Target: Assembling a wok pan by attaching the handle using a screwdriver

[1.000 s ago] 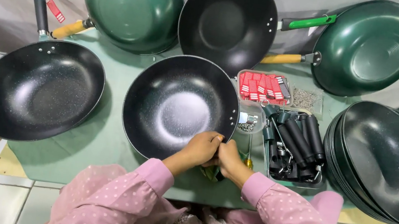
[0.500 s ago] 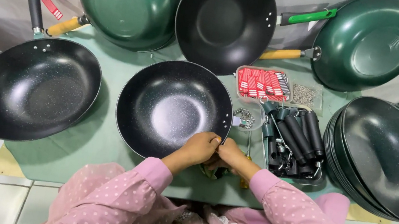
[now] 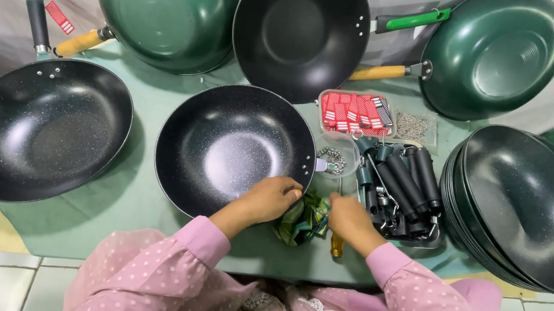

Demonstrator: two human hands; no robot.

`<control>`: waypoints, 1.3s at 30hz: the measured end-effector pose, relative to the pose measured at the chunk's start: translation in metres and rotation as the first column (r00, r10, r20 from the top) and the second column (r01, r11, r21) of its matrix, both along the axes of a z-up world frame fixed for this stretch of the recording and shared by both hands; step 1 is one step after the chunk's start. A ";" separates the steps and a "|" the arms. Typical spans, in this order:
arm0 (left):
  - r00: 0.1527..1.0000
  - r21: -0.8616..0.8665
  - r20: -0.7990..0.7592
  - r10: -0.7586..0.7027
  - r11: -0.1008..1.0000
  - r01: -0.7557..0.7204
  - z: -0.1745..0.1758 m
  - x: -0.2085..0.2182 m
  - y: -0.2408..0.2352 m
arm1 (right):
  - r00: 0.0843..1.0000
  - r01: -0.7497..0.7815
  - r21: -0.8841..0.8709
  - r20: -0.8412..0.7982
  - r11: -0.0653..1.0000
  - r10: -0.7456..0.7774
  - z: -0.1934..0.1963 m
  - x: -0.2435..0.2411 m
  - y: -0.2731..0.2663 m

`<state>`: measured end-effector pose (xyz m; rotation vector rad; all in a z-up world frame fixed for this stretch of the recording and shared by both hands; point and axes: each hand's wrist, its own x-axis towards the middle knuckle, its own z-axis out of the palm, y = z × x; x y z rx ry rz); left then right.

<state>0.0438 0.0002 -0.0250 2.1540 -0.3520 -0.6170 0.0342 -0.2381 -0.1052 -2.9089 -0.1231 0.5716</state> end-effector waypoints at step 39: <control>0.988 -0.119 -0.109 -0.107 0.988 0.094 0.025 -0.010 0.000 | 0.926 0.343 0.918 -0.293 0.202 -0.239 0.076 -0.005 0.042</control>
